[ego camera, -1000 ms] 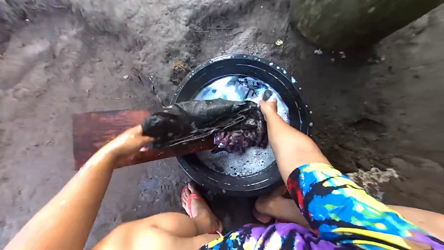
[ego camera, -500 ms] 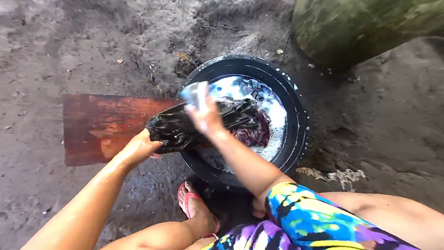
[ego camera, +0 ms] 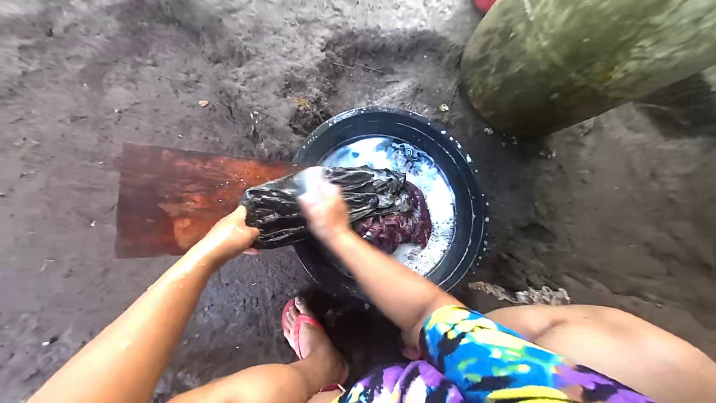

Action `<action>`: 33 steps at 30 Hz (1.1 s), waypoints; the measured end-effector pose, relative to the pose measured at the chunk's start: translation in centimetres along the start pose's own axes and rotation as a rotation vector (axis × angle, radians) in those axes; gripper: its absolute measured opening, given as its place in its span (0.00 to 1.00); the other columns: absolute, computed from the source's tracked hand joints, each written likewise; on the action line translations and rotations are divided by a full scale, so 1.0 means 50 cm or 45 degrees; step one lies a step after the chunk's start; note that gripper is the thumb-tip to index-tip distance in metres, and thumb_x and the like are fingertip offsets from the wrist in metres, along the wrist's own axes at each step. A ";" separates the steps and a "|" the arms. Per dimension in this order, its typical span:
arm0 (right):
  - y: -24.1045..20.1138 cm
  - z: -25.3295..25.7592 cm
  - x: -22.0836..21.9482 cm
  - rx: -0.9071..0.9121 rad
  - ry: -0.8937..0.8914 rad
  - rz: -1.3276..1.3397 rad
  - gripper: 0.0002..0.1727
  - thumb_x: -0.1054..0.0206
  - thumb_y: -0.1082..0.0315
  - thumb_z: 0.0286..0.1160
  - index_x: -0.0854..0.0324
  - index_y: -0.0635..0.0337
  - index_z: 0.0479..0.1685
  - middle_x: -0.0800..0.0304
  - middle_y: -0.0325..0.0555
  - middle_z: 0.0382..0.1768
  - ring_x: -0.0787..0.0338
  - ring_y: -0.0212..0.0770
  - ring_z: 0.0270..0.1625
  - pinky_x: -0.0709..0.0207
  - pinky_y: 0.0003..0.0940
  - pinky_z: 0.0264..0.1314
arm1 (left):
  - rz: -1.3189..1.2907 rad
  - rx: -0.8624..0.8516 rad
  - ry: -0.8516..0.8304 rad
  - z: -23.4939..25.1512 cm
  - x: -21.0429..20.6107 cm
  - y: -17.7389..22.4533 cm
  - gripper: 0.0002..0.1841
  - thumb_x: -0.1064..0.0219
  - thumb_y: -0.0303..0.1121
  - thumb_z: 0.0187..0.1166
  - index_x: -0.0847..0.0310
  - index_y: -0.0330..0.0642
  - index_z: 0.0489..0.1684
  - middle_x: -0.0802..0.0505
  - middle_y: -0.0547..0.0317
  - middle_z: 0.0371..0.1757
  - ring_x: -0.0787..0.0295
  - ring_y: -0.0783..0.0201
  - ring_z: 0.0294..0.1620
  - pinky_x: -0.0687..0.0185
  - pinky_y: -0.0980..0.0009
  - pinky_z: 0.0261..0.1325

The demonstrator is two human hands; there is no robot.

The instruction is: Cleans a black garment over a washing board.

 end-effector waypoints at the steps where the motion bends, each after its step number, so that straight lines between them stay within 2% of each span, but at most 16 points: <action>1: -0.083 -0.025 -0.034 0.151 -0.125 0.057 0.31 0.33 0.47 0.80 0.22 0.48 0.81 0.17 0.61 0.72 0.13 0.62 0.67 0.15 0.61 0.59 | -0.013 0.010 0.017 -0.001 0.000 -0.006 0.25 0.38 0.21 0.81 0.37 0.36 0.77 0.12 0.37 0.59 0.06 0.49 0.50 0.08 0.50 0.51; 3: -0.132 -0.021 -0.044 0.297 -0.265 0.091 0.32 0.36 0.48 0.84 0.29 0.45 0.87 0.18 0.57 0.72 0.13 0.61 0.65 0.15 0.60 0.56 | -0.052 0.028 0.073 -0.006 0.003 -0.017 0.27 0.38 0.21 0.79 0.36 0.39 0.80 0.11 0.39 0.59 0.05 0.50 0.49 0.07 0.50 0.50; 5: -0.017 0.042 -0.014 0.301 -0.077 -0.134 0.27 0.41 0.53 0.86 0.23 0.48 0.82 0.18 0.48 0.79 0.12 0.58 0.70 0.14 0.57 0.60 | -0.087 0.040 0.103 -0.007 0.004 -0.023 0.29 0.38 0.20 0.78 0.36 0.41 0.81 0.11 0.39 0.61 0.05 0.50 0.50 0.07 0.50 0.50; 8: 0.297 0.125 0.058 -0.382 -0.044 -0.181 0.32 0.46 0.44 0.87 0.28 0.49 0.86 0.17 0.58 0.75 0.16 0.62 0.73 0.20 0.65 0.69 | -0.123 0.039 0.078 -0.005 -0.002 -0.023 0.28 0.39 0.20 0.78 0.36 0.41 0.79 0.11 0.41 0.60 0.04 0.52 0.49 0.05 0.53 0.48; 9: 0.340 0.136 0.075 -0.518 -0.032 -0.183 0.34 0.47 0.42 0.87 0.33 0.46 0.89 0.18 0.60 0.74 0.15 0.63 0.71 0.19 0.67 0.65 | -0.126 0.030 0.056 -0.003 -0.001 -0.019 0.27 0.39 0.20 0.78 0.37 0.41 0.79 0.11 0.42 0.60 0.04 0.53 0.48 0.05 0.54 0.47; 10: 0.326 0.136 0.079 -0.528 -0.025 -0.170 0.34 0.46 0.43 0.87 0.32 0.48 0.88 0.19 0.62 0.74 0.16 0.64 0.72 0.20 0.67 0.66 | -0.133 0.023 0.035 -0.003 0.002 -0.013 0.28 0.40 0.20 0.79 0.38 0.41 0.80 0.11 0.42 0.60 0.04 0.53 0.49 0.05 0.54 0.48; 12: 0.154 0.086 0.039 -0.250 -0.049 -0.121 0.28 0.39 0.48 0.84 0.18 0.59 0.71 0.19 0.65 0.72 0.18 0.65 0.73 0.20 0.66 0.68 | -0.137 0.025 0.013 -0.008 0.003 -0.003 0.28 0.40 0.20 0.80 0.37 0.42 0.81 0.11 0.42 0.61 0.05 0.53 0.51 0.06 0.54 0.49; 15: -0.106 -0.043 -0.046 0.160 -0.304 0.140 0.32 0.34 0.45 0.81 0.24 0.45 0.83 0.18 0.64 0.71 0.14 0.63 0.68 0.17 0.61 0.62 | -0.214 0.024 0.012 -0.012 0.000 -0.013 0.28 0.39 0.21 0.80 0.37 0.42 0.81 0.11 0.42 0.61 0.06 0.54 0.52 0.07 0.55 0.52; 17: -0.085 -0.058 -0.043 0.171 -0.388 0.209 0.33 0.33 0.44 0.80 0.27 0.38 0.86 0.15 0.62 0.66 0.11 0.61 0.62 0.16 0.60 0.57 | -0.244 0.028 0.024 -0.014 0.003 -0.022 0.28 0.40 0.19 0.81 0.38 0.42 0.82 0.11 0.42 0.61 0.05 0.55 0.51 0.07 0.58 0.52; 19: 0.077 -0.023 -0.012 0.022 -0.276 0.046 0.36 0.35 0.44 0.81 0.30 0.43 0.89 0.17 0.63 0.70 0.11 0.63 0.63 0.16 0.63 0.58 | -0.238 0.040 0.042 -0.017 0.002 -0.023 0.28 0.40 0.18 0.81 0.38 0.41 0.82 0.12 0.42 0.62 0.06 0.57 0.51 0.07 0.59 0.52; 22: 0.298 0.027 0.068 -0.497 -0.155 -0.096 0.40 0.39 0.43 0.85 0.41 0.48 0.93 0.26 0.72 0.76 0.14 0.72 0.64 0.19 0.71 0.59 | -0.180 0.039 0.047 -0.016 -0.004 -0.016 0.28 0.39 0.18 0.79 0.37 0.40 0.80 0.12 0.40 0.62 0.06 0.54 0.52 0.07 0.57 0.52; 24: 0.252 0.018 0.083 -0.609 -0.082 0.020 0.39 0.37 0.44 0.83 0.38 0.54 0.90 0.26 0.71 0.76 0.16 0.71 0.67 0.20 0.69 0.63 | -0.122 0.047 0.052 -0.015 -0.004 -0.012 0.29 0.38 0.18 0.78 0.39 0.38 0.80 0.13 0.40 0.63 0.06 0.54 0.52 0.07 0.56 0.51; 26: 0.073 -0.015 0.032 -0.383 -0.061 0.203 0.35 0.29 0.48 0.75 0.26 0.57 0.80 0.18 0.66 0.68 0.12 0.64 0.62 0.16 0.64 0.61 | -0.103 0.047 0.047 -0.013 -0.002 -0.004 0.30 0.40 0.18 0.78 0.41 0.37 0.82 0.14 0.40 0.64 0.06 0.55 0.54 0.06 0.57 0.52; 29: -0.129 -0.076 -0.055 0.080 -0.349 0.324 0.33 0.32 0.46 0.80 0.26 0.41 0.86 0.15 0.63 0.68 0.12 0.60 0.65 0.18 0.58 0.63 | -0.119 0.031 0.048 -0.017 -0.004 -0.007 0.28 0.38 0.19 0.80 0.39 0.37 0.81 0.12 0.40 0.59 0.06 0.56 0.49 0.08 0.59 0.50; 31: -0.082 -0.066 -0.034 0.197 -0.296 0.248 0.32 0.35 0.45 0.82 0.26 0.40 0.86 0.14 0.62 0.67 0.11 0.60 0.63 0.16 0.59 0.58 | -0.101 0.021 0.030 -0.018 -0.001 -0.011 0.29 0.40 0.18 0.79 0.39 0.39 0.82 0.12 0.40 0.62 0.06 0.55 0.51 0.08 0.56 0.51; 33: 0.035 -0.048 0.057 0.153 -0.062 0.059 0.31 0.38 0.47 0.84 0.21 0.57 0.78 0.12 0.67 0.62 0.08 0.62 0.57 0.13 0.59 0.52 | -0.089 0.015 0.033 -0.020 -0.002 -0.009 0.29 0.40 0.17 0.78 0.37 0.39 0.80 0.12 0.41 0.62 0.07 0.56 0.51 0.08 0.57 0.51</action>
Point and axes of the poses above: each hand's wrist, its own z-axis towards the middle knuckle, its own x-axis out of the back of the hand, y = z × x, the point moved 8 cm from there along z, towards the middle knuckle
